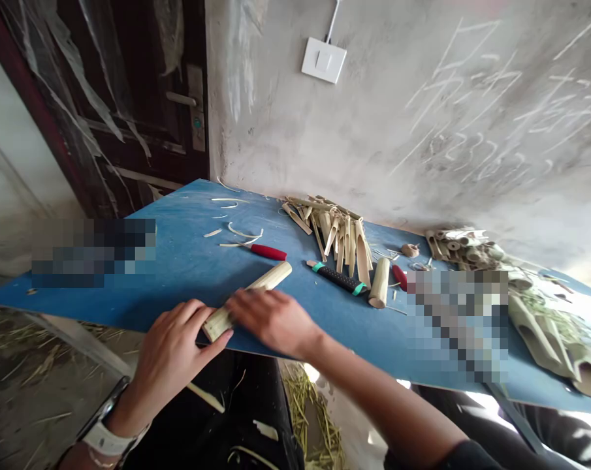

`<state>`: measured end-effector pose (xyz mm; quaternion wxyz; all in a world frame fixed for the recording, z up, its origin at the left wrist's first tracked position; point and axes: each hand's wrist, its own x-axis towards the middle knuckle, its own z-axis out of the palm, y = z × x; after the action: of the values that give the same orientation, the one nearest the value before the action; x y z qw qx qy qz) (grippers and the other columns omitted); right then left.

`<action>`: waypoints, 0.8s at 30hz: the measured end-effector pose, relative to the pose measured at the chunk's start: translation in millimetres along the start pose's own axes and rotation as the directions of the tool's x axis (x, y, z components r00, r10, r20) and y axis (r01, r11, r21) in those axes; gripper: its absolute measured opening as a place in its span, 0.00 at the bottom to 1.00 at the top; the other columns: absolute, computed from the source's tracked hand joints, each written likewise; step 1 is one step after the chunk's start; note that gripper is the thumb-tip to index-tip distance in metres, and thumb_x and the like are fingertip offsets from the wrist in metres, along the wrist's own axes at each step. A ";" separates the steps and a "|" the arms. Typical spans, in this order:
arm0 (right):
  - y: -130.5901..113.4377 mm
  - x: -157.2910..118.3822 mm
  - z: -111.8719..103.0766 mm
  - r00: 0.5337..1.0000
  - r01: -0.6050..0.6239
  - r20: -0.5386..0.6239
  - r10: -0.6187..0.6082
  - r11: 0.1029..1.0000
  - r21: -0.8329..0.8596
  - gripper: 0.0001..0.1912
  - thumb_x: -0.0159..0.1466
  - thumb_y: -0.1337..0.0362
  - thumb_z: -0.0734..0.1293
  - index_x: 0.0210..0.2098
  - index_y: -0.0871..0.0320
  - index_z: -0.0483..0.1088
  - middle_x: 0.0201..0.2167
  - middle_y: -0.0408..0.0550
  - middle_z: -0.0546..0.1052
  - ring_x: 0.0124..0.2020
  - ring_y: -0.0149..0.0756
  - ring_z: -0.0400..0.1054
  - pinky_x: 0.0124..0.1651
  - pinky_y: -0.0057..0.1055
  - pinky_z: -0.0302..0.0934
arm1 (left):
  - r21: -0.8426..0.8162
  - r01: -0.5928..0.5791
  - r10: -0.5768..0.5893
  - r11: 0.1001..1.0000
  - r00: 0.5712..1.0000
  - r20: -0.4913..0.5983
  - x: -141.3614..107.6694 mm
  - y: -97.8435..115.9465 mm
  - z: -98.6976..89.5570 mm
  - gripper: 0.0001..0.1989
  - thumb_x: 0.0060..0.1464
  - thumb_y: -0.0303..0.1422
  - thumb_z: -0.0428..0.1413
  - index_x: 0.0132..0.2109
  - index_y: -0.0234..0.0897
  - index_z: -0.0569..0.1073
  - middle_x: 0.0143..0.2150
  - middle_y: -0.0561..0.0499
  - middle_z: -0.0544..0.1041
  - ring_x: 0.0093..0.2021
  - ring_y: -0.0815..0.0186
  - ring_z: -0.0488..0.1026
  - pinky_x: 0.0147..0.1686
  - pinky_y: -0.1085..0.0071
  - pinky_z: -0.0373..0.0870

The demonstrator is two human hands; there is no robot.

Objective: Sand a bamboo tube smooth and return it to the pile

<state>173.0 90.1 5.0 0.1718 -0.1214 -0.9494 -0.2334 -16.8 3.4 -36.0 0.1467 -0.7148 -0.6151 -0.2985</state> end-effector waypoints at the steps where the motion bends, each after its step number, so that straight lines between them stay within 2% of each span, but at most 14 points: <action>1: 1.7 -2.8 3.8 0.996 -0.091 0.010 0.091 0.996 -0.020 0.20 0.67 0.70 0.56 0.57 0.61 0.63 0.53 0.54 0.71 0.50 0.38 0.67 0.46 0.36 0.67 | -0.014 0.005 -0.006 1.000 1.000 -0.029 -0.3 0.6 2.0 0.15 0.56 0.42 0.53 0.39 0.34 0.69 0.32 0.49 0.70 0.33 0.62 0.68 0.31 0.66 0.60; 3: 7.7 -6.7 10.1 0.974 -0.224 0.019 0.225 0.974 -0.036 0.21 0.66 0.72 0.55 0.57 0.60 0.63 0.52 0.55 0.71 0.50 0.39 0.67 0.46 0.37 0.67 | -0.039 0.002 -0.006 0.999 0.995 -0.101 -0.4 1.5 5.4 0.13 0.58 0.40 0.52 0.41 0.33 0.69 0.30 0.50 0.69 0.31 0.64 0.67 0.30 0.68 0.60; 6: 13.2 -9.3 14.9 0.987 -0.148 0.072 0.146 0.988 0.032 0.24 0.66 0.70 0.56 0.61 0.57 0.59 0.58 0.51 0.66 0.58 0.40 0.61 0.54 0.39 0.63 | -0.008 -0.025 0.024 1.000 0.988 -0.153 -0.5 0.7 5.9 0.13 0.59 0.40 0.51 0.39 0.33 0.68 0.31 0.49 0.70 0.32 0.63 0.67 0.32 0.68 0.60; 9: 16.1 -9.6 16.9 0.961 -0.275 0.024 0.276 0.961 -0.020 0.24 0.65 0.74 0.54 0.59 0.59 0.62 0.53 0.53 0.71 0.54 0.38 0.66 0.51 0.36 0.66 | 0.079 -0.047 0.056 0.996 0.991 -0.119 -1.6 -3.1 0.7 0.19 0.58 0.47 0.50 0.40 0.33 0.70 0.41 0.42 0.70 0.36 0.61 0.67 0.32 0.68 0.60; 10: 16.9 -9.4 17.4 0.962 -0.271 0.028 0.272 0.962 -0.012 0.24 0.65 0.74 0.54 0.59 0.59 0.62 0.54 0.52 0.70 0.55 0.38 0.65 0.52 0.36 0.66 | 0.097 -0.064 0.072 0.993 0.994 -0.087 -2.0 -4.4 -1.5 0.20 0.58 0.48 0.50 0.41 0.33 0.70 0.42 0.42 0.69 0.36 0.61 0.67 0.32 0.68 0.60; 13: 19.8 -8.6 18.9 0.984 -0.152 0.109 0.143 0.985 0.082 0.25 0.66 0.71 0.55 0.62 0.56 0.57 0.59 0.49 0.65 0.60 0.38 0.59 0.56 0.38 0.63 | 0.117 -0.110 0.108 0.987 0.994 0.027 -2.6 -5.9 -6.8 0.19 0.59 0.47 0.48 0.41 0.33 0.70 0.37 0.46 0.69 0.35 0.62 0.67 0.32 0.67 0.59; 16: 23.4 -8.8 19.2 0.955 -0.294 0.043 0.292 0.954 0.055 0.24 0.65 0.75 0.53 0.58 0.57 0.63 0.53 0.51 0.71 0.56 0.37 0.64 0.54 0.38 0.65 | 0.153 -0.102 0.095 0.983 0.994 0.052 -4.1 -2.4 -9.2 0.18 0.60 0.45 0.48 0.42 0.33 0.69 0.35 0.47 0.69 0.35 0.61 0.67 0.32 0.66 0.58; 19: 24.1 -9.5 17.3 0.986 -0.147 0.103 0.132 0.976 0.162 0.24 0.66 0.72 0.55 0.60 0.56 0.60 0.58 0.48 0.65 0.61 0.38 0.57 0.59 0.39 0.60 | 0.183 -0.092 0.084 0.979 0.995 0.049 -8.5 4.2 -9.1 0.16 0.60 0.41 0.49 0.45 0.32 0.68 0.37 0.46 0.69 0.36 0.61 0.67 0.33 0.65 0.58; 20: 23.3 -9.3 16.6 0.986 -0.140 0.113 0.121 0.973 0.184 0.24 0.66 0.72 0.55 0.60 0.55 0.60 0.58 0.47 0.66 0.60 0.37 0.59 0.58 0.38 0.61 | 0.188 -0.093 0.085 0.978 0.995 0.049 -10.4 6.5 -8.7 0.16 0.61 0.41 0.49 0.46 0.31 0.67 0.38 0.46 0.69 0.37 0.61 0.67 0.34 0.65 0.58; 23: 18.3 -8.3 16.7 0.933 -0.359 0.084 0.351 0.927 0.112 0.24 0.64 0.76 0.53 0.57 0.57 0.65 0.52 0.51 0.72 0.55 0.38 0.65 0.55 0.40 0.64 | 0.193 -0.091 0.085 0.977 0.996 0.038 -16.2 11.9 -6.1 0.17 0.61 0.38 0.50 0.51 0.31 0.65 0.41 0.45 0.70 0.39 0.61 0.67 0.38 0.64 0.59; 24: 17.8 -8.6 17.6 0.949 -0.310 0.101 0.298 0.940 0.139 0.24 0.65 0.75 0.54 0.58 0.58 0.64 0.55 0.51 0.70 0.57 0.39 0.62 0.57 0.40 0.62 | 0.194 -0.087 0.082 0.977 0.996 0.030 -17.7 13.2 -5.1 0.17 0.61 0.37 0.50 0.52 0.30 0.65 0.41 0.45 0.70 0.40 0.60 0.67 0.39 0.64 0.59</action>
<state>181.7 112.6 -5.8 0.1774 -0.2621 -0.9402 -0.1256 -6.5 -16.2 -40.8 0.2220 -0.7257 -0.6120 -0.2226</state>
